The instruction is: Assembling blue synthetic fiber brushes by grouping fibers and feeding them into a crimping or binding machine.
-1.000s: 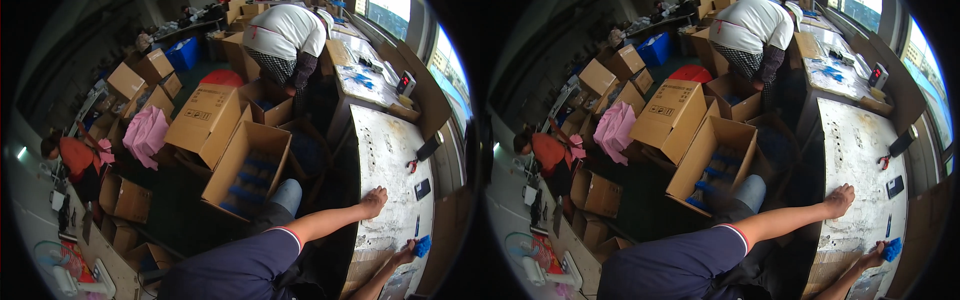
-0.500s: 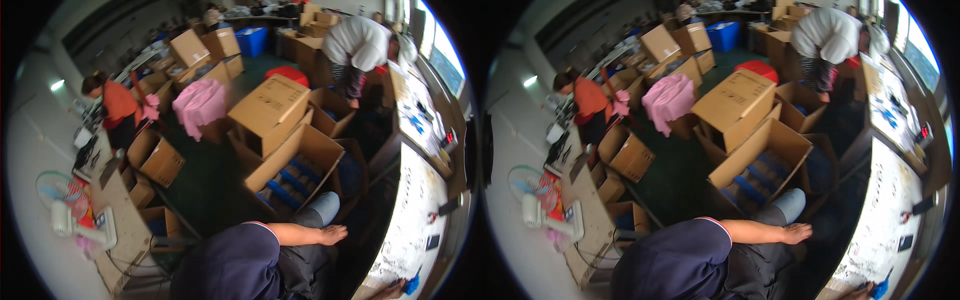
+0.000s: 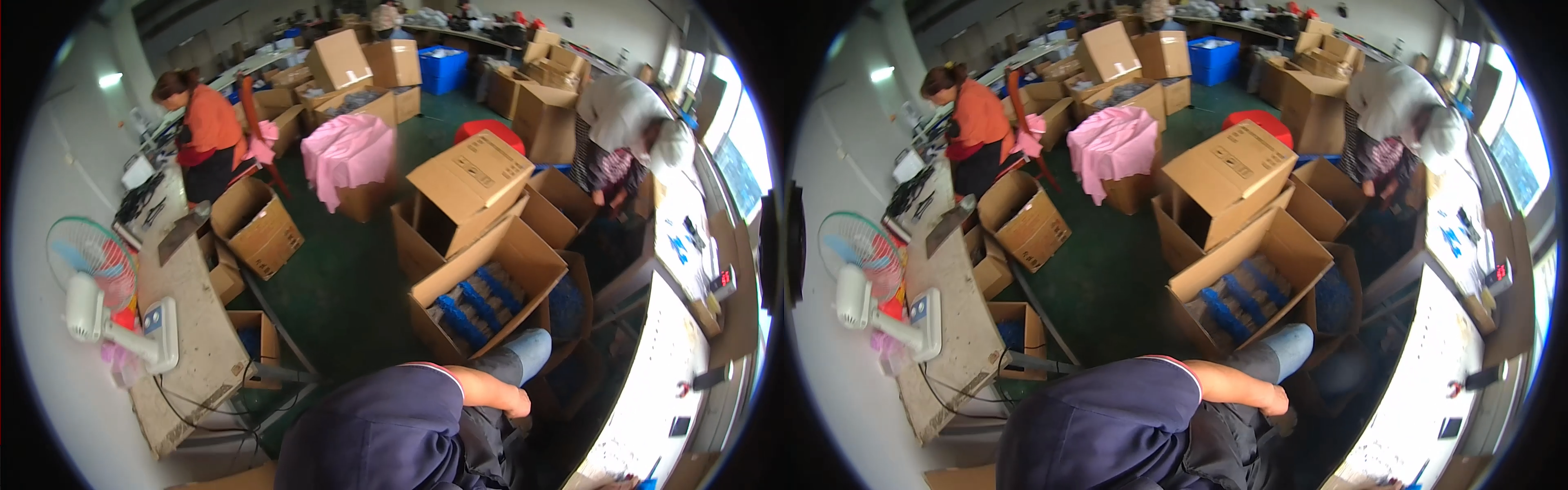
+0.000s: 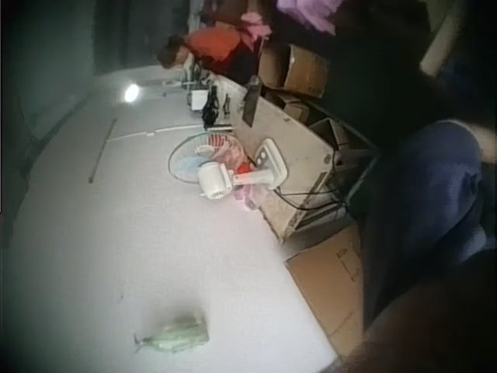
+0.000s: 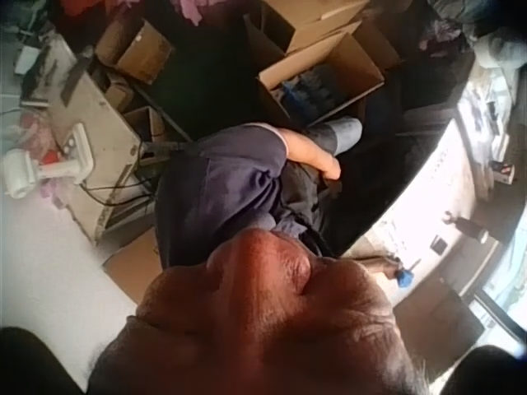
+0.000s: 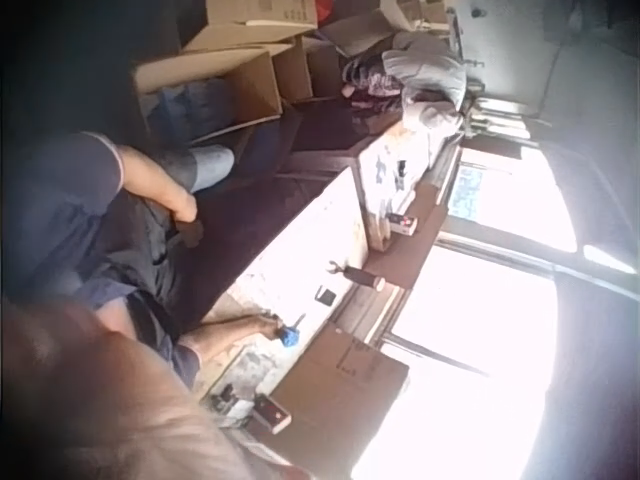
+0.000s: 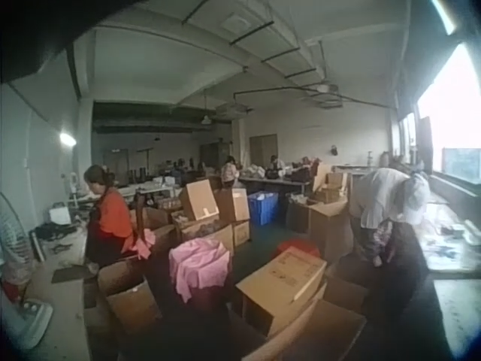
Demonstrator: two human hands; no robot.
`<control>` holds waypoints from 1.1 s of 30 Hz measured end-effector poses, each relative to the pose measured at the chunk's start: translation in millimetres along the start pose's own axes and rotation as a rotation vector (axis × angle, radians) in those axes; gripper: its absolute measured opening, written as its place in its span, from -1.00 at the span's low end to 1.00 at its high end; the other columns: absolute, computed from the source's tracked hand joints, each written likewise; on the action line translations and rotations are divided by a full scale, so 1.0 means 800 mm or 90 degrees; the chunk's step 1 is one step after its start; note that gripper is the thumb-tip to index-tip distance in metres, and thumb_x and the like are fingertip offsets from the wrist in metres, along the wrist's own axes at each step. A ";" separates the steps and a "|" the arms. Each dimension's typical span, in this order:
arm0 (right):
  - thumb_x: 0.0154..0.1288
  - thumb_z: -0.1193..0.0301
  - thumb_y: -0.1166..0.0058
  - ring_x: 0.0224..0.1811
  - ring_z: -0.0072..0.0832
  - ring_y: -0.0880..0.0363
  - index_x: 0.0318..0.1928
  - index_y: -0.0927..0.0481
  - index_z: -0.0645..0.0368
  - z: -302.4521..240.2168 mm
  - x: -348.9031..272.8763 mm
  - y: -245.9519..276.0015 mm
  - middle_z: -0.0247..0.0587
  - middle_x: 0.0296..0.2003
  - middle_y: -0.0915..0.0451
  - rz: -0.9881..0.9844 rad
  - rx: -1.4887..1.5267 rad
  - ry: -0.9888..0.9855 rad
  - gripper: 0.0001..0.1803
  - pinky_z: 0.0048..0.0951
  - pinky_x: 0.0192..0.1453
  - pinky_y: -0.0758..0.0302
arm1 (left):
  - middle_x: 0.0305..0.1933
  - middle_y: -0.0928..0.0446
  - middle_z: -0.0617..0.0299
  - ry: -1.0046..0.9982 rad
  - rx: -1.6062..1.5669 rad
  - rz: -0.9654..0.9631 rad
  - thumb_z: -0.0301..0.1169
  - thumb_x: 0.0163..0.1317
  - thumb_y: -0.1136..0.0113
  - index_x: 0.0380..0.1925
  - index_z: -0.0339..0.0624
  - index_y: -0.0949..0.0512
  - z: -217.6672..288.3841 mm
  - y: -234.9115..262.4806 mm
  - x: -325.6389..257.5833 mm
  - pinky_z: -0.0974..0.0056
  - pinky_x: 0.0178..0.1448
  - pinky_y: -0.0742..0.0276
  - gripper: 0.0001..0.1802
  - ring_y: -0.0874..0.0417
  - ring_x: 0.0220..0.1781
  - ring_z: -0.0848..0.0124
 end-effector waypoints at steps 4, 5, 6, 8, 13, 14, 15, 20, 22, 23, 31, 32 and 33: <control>0.23 0.49 -0.29 -0.33 -0.41 -0.59 -0.18 -0.66 0.30 -0.014 0.027 0.046 -0.22 -0.35 -0.64 -0.060 -0.137 -0.039 -0.82 -0.38 -0.13 -0.56 | -0.27 -0.75 0.03 -0.058 -0.019 0.001 -0.33 -0.01 -0.32 -0.42 -0.17 -0.76 0.008 0.028 -0.007 0.04 -0.10 -0.68 -0.81 -0.78 -0.15 0.08; 0.21 0.52 -0.31 -0.36 -0.44 -0.59 -0.19 -0.67 0.28 -0.023 0.018 0.040 -0.24 -0.36 -0.64 -0.034 -0.098 -0.093 -0.83 -0.41 -0.17 -0.57 | -0.24 -0.74 0.01 -0.040 -0.053 0.000 -0.33 0.02 -0.31 -0.39 -0.20 -0.76 0.005 0.027 -0.016 0.03 -0.07 -0.67 -0.79 -0.77 -0.12 0.06; 0.18 0.55 -0.33 -0.39 -0.47 -0.59 -0.20 -0.67 0.26 -0.035 0.014 0.031 -0.26 -0.36 -0.63 -0.008 -0.050 -0.140 -0.83 -0.44 -0.20 -0.57 | -0.21 -0.74 -0.02 -0.021 -0.080 0.003 -0.33 0.05 -0.30 -0.36 -0.22 -0.75 -0.002 0.030 -0.017 0.02 -0.04 -0.66 -0.78 -0.76 -0.09 0.04; 0.19 0.56 -0.33 -0.42 -0.51 -0.58 -0.22 -0.67 0.23 -0.060 0.019 0.060 -0.32 -0.37 -0.64 -0.045 -0.037 -0.144 -0.85 -0.49 -0.25 -0.56 | -0.18 -0.73 -0.04 -0.036 -0.082 -0.014 -0.34 0.08 -0.29 -0.31 -0.23 -0.74 -0.003 0.035 -0.014 0.01 0.00 -0.65 -0.77 -0.75 -0.04 0.03; 0.06 0.59 -0.26 -0.47 -0.55 -0.52 -0.31 -0.64 0.24 -0.146 -0.012 0.149 -0.38 -0.46 -0.58 -0.011 -0.148 -0.089 -0.86 -0.54 -0.35 -0.43 | -0.07 -0.72 -0.05 -0.034 -0.098 -0.079 -0.36 0.16 -0.26 -0.15 -0.22 -0.71 0.008 0.040 -0.021 0.01 0.11 -0.61 -0.72 -0.71 0.08 0.02; 0.07 0.57 -0.25 -0.46 -0.57 -0.52 -0.30 -0.64 0.24 -0.143 -0.002 0.213 -0.38 -0.46 -0.58 0.021 -0.140 -0.088 -0.87 -0.54 -0.37 -0.41 | -0.03 -0.71 -0.03 -0.044 -0.082 -0.114 -0.35 0.20 -0.26 -0.10 -0.20 -0.69 0.037 0.062 -0.017 0.00 0.14 -0.59 -0.71 -0.69 0.12 0.01; 0.08 0.56 -0.25 -0.46 -0.56 -0.52 -0.30 -0.64 0.25 -0.146 -0.017 0.219 -0.37 -0.45 -0.59 0.016 -0.158 -0.070 -0.86 -0.53 -0.36 -0.42 | -0.01 -0.70 -0.03 -0.028 -0.074 -0.108 -0.34 0.21 -0.26 -0.08 -0.18 -0.69 0.031 0.054 -0.020 -0.01 0.16 -0.58 -0.70 -0.68 0.13 0.01; 0.13 0.47 -0.27 -0.38 -0.51 -0.55 -0.18 -0.65 0.32 -0.179 -0.063 0.194 -0.33 -0.35 -0.63 0.051 -0.104 -0.072 -0.76 -0.50 -0.25 -0.51 | 0.09 -0.67 -0.04 0.007 -0.053 -0.107 -0.38 0.18 -0.21 -0.05 -0.19 -0.71 0.022 0.043 -0.030 0.01 0.23 -0.58 -0.66 -0.66 0.20 0.03; 0.11 0.51 -0.26 -0.42 -0.52 -0.54 -0.26 -0.64 0.29 -0.198 -0.073 0.167 -0.32 -0.37 -0.61 0.053 -0.114 -0.041 -0.82 -0.49 -0.27 -0.50 | 0.07 -0.68 -0.05 0.014 -0.052 -0.097 -0.37 0.19 -0.20 -0.05 -0.19 -0.70 0.016 0.042 -0.037 0.00 0.22 -0.58 -0.67 -0.66 0.20 0.03; 0.09 0.52 -0.25 -0.43 -0.52 -0.54 -0.27 -0.63 0.29 -0.192 -0.066 0.164 -0.32 -0.38 -0.61 0.056 -0.116 -0.062 -0.83 -0.48 -0.27 -0.51 | 0.07 -0.68 -0.05 0.016 -0.031 -0.096 -0.36 0.19 -0.20 -0.05 -0.18 -0.70 0.015 0.042 -0.036 0.00 0.21 -0.59 -0.67 -0.66 0.19 0.02; -0.07 0.50 -0.27 -0.50 -0.56 -0.50 -0.42 -0.60 0.11 -0.188 -0.050 0.162 -0.41 -0.50 -0.57 0.086 -0.067 -0.050 -0.86 -0.47 -0.39 -0.42 | 0.03 -0.68 -0.06 0.018 0.063 -0.070 -0.28 0.23 -0.20 -0.05 -0.08 -0.69 0.018 0.058 -0.026 -0.05 0.19 -0.59 -0.69 -0.68 0.12 -0.01; -0.09 0.50 -0.29 -0.49 -0.54 -0.51 -0.45 -0.58 0.09 -0.189 -0.042 0.170 -0.40 -0.50 -0.57 0.129 -0.101 -0.039 -0.85 -0.46 -0.38 -0.42 | 0.02 -0.68 -0.06 0.002 0.053 -0.077 -0.26 0.24 -0.19 -0.03 -0.06 -0.69 0.029 0.069 -0.025 -0.04 0.18 -0.59 -0.67 -0.69 0.11 -0.01; -0.10 0.54 -0.29 -0.50 -0.50 -0.55 -0.46 -0.58 0.11 -0.202 -0.048 0.157 -0.38 -0.49 -0.59 0.117 -0.076 -0.037 -0.85 -0.43 -0.38 -0.47 | 0.03 -0.68 -0.06 -0.014 0.021 -0.047 -0.27 0.23 -0.19 0.01 -0.08 -0.68 0.028 0.081 -0.035 -0.03 0.17 -0.59 -0.64 -0.68 0.11 0.00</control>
Point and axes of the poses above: each hand's wrist, its own x-axis towards the middle knuckle, its own y-axis out of the back of the hand, z = x × y, the point moved 3 cm from there along x, towards the middle knuckle
